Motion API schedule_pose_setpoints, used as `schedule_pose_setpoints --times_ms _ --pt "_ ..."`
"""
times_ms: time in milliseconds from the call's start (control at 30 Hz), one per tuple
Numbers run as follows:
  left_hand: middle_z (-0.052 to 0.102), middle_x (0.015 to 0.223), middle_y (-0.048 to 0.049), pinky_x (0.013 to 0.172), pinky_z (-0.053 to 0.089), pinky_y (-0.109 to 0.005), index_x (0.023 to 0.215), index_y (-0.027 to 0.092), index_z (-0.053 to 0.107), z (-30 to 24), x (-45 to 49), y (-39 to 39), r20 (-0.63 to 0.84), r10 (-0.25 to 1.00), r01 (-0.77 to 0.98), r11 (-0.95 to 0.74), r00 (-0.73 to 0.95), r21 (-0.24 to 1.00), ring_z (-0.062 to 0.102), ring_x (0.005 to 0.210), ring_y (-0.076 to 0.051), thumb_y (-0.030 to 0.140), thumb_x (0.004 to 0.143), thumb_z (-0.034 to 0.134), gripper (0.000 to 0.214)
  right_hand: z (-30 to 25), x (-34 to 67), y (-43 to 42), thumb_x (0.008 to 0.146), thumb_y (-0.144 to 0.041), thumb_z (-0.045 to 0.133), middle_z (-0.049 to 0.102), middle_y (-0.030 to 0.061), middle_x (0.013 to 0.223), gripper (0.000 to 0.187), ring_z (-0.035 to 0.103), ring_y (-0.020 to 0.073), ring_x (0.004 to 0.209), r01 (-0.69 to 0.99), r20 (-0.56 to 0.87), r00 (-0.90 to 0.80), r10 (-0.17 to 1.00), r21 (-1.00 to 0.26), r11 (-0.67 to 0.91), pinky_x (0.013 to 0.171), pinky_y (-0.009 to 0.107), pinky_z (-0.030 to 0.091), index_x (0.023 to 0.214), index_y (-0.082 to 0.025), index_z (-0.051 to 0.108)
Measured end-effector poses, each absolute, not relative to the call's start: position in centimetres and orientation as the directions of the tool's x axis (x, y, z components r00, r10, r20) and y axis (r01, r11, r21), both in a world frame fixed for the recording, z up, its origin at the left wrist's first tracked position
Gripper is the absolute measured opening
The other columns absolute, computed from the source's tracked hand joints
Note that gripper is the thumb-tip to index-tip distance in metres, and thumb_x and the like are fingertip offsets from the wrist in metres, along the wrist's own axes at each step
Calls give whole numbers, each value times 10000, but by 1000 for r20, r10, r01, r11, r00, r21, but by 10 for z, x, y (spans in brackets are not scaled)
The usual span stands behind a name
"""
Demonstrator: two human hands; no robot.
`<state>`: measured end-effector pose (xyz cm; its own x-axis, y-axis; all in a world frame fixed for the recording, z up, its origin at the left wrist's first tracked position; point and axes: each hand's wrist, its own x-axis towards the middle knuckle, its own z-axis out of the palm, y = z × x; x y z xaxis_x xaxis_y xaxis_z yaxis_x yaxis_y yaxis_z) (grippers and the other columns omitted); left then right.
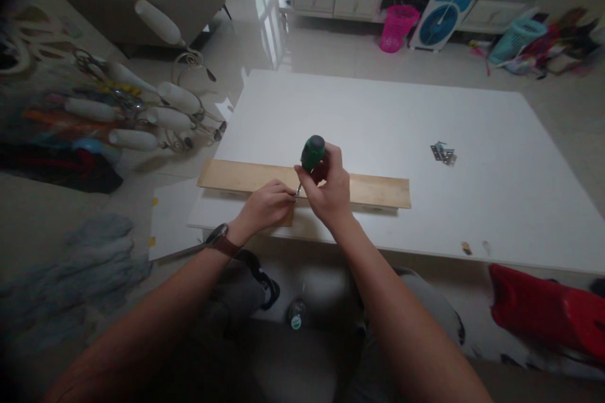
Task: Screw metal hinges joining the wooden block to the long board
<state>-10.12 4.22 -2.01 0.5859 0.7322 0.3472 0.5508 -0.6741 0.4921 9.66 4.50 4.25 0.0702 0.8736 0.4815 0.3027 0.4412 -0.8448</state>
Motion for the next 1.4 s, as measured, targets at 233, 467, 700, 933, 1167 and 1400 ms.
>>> schedule_pose_setpoints --times_ms 233,467,700,933,1167,1400 --pt "806 1068 -69 925 601 -351 973 192 806 -18 -101 42 323 750 582 -655 577 483 679 1077 -228 -13 899 657 264 43 96 43 916 -241 666 695 16 1071 475 688 160 795 304 479 33 877 -841 448 631 308 570 1346 -329 487" --pt "813 1064 -73 917 597 -360 966 190 813 -19 -100 43 306 761 587 -641 573 495 675 1061 -231 19 924 666 230 44 96 44 901 -333 791 580 -35 857 336 564 125 654 355 490 38 871 -821 447 562 287 495 1160 -290 582" --pt "815 1078 -73 899 597 -355 992 196 823 -20 -100 43 308 766 597 -636 563 489 677 1063 -227 4 920 668 257 44 94 41 914 -327 737 689 -13 905 315 679 164 737 325 440 43 897 -855 404 590 307 549 1171 -298 557" --pt "810 1066 -67 924 599 -357 993 180 813 -21 -99 43 322 763 584 -640 561 499 675 1045 -225 -43 900 631 302 46 92 41 900 -272 700 735 5 1081 418 689 134 733 281 429 27 903 -870 405 596 292 587 1294 -307 563" --pt "814 1065 -70 900 596 -357 984 182 809 -23 -99 44 320 776 593 -624 543 509 671 1041 -228 -50 902 622 308 48 93 42 878 -311 768 618 -44 822 221 597 123 641 352 446 53 893 -846 401 587 306 514 1019 -262 605" --pt "820 1080 -78 894 598 -354 999 181 828 -24 -99 43 322 786 607 -614 528 504 677 1024 -224 -12 931 636 281 48 92 40 875 -316 745 756 -7 957 320 693 145 715 292 374 75 924 -895 339 612 306 572 1157 -271 599"
